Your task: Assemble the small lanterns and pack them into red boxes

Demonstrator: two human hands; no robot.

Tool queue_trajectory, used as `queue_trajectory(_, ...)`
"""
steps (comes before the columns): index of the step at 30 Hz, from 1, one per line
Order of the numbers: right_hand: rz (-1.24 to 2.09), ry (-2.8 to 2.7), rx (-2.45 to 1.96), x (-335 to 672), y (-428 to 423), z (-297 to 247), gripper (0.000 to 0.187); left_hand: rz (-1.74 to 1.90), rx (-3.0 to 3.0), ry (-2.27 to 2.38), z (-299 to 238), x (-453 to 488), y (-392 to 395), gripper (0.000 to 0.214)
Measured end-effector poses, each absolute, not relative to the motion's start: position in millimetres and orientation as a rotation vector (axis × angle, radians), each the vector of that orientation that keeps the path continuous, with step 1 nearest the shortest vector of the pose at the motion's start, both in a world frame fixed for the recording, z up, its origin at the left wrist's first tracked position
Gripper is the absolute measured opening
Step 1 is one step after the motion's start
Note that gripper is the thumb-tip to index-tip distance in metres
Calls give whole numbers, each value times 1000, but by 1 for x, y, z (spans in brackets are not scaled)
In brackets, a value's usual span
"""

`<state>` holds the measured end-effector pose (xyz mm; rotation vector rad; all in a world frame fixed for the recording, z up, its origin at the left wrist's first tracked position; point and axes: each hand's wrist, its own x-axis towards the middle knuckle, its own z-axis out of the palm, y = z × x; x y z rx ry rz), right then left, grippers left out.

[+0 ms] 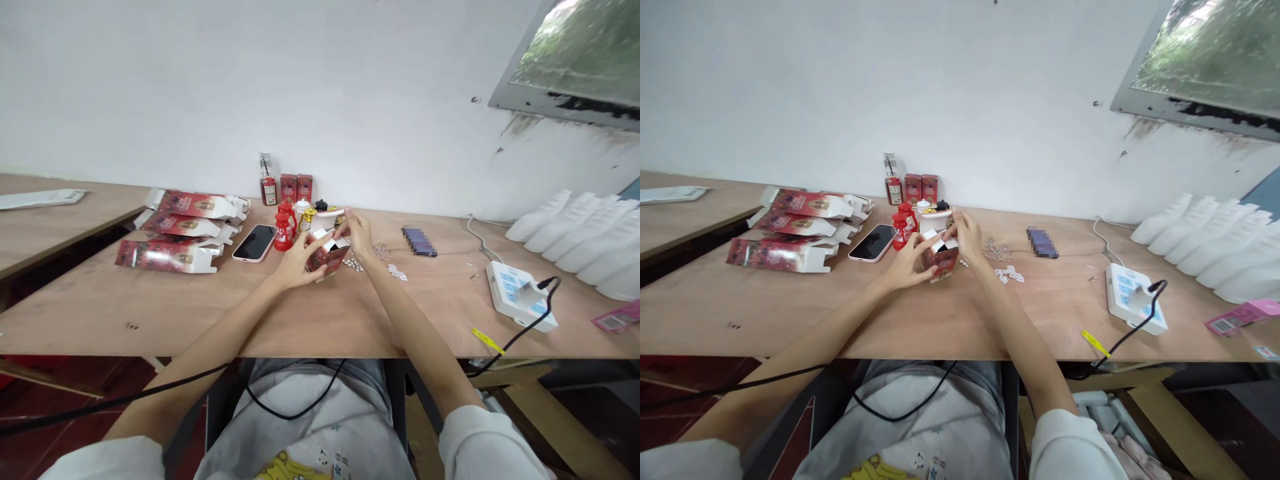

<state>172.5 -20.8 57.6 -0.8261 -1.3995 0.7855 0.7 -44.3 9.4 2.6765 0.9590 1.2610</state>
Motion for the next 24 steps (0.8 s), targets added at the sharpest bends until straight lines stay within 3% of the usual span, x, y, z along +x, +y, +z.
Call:
queue_trajectory(9, 906, -1416, -774, 172, -19, 50, 46, 1292, 2500, 965, -2, -2, -30, 59)
queue_trajectory(20, 786, -1445, -717, 175, -12, 28, 39, 1503, 2367, 897, -20, -2, -19, 86)
queue_trajectory(24, 735, -1495, -710, 178, -12, 26, 38, 1419, 2436, 925, -11, -2, -23, 71)
